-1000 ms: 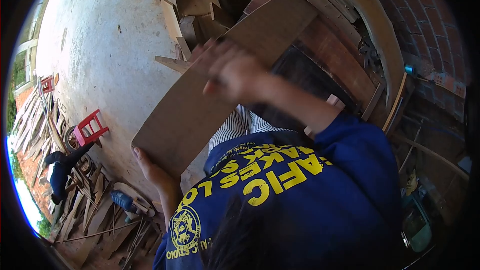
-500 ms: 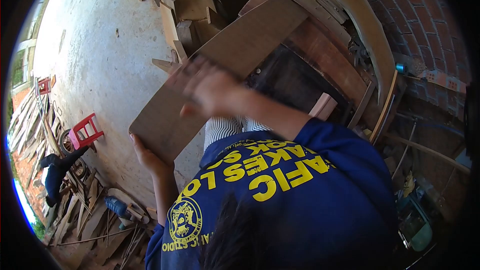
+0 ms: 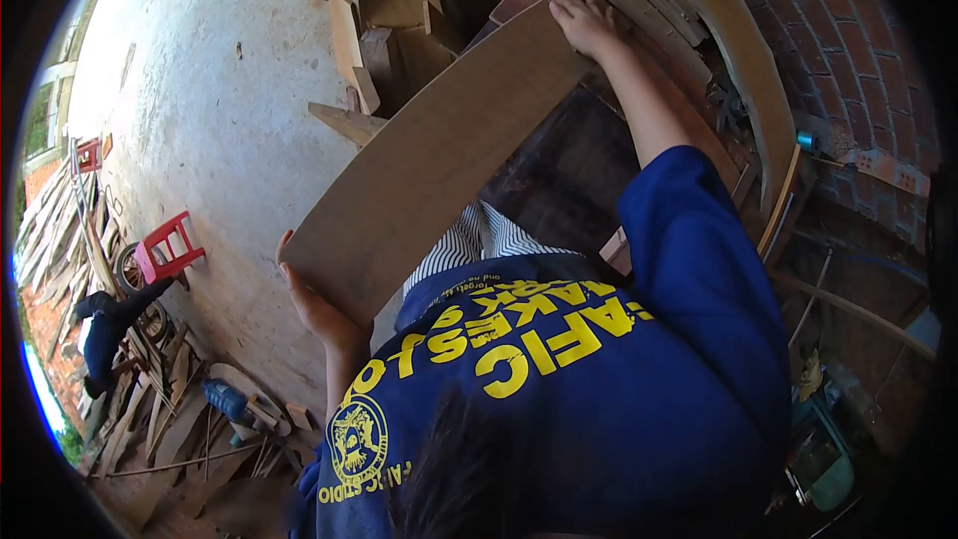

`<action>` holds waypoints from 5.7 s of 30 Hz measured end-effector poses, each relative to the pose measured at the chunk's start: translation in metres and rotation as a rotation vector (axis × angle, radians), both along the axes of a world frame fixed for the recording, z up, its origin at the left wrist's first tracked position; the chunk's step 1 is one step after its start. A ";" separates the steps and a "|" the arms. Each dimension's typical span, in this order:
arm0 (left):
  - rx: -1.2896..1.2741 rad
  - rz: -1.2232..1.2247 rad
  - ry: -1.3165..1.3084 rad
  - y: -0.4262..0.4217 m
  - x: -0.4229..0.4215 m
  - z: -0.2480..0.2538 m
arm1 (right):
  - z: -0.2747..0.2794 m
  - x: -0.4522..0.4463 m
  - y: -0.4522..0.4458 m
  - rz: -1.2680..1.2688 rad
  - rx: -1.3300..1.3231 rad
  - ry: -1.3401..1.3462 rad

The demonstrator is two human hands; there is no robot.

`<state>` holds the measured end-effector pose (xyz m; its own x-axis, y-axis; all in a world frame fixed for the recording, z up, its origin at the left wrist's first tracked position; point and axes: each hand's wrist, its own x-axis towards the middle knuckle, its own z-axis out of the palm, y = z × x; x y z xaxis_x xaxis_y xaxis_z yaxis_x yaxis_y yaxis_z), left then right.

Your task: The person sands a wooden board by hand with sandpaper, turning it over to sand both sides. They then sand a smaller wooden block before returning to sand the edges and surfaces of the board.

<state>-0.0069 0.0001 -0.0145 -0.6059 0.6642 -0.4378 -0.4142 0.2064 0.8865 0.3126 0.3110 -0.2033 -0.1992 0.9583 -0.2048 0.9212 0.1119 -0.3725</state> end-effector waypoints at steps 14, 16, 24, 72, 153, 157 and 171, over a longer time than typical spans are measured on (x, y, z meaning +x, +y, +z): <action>0.184 0.023 -0.152 0.027 -0.002 0.030 | 0.169 -0.180 -0.203 0.845 0.226 0.501; 0.132 0.018 -0.099 0.032 0.002 0.036 | 0.134 -0.153 -0.161 0.715 0.173 0.355; 0.040 0.036 0.001 0.019 0.014 0.033 | -0.021 0.004 0.022 0.115 0.040 0.105; -0.157 0.173 -0.100 0.008 -0.005 -0.001 | 0.071 -0.105 -0.112 0.382 0.214 0.049; -0.167 0.174 -0.142 0.013 -0.019 -0.010 | 0.094 -0.128 -0.148 0.689 0.259 0.241; -0.234 0.168 -0.174 0.004 -0.014 -0.020 | 0.092 -0.138 -0.170 0.802 0.126 0.434; -0.075 0.090 -0.229 -0.016 -0.002 -0.007 | 0.086 -0.125 -0.122 0.563 0.197 0.088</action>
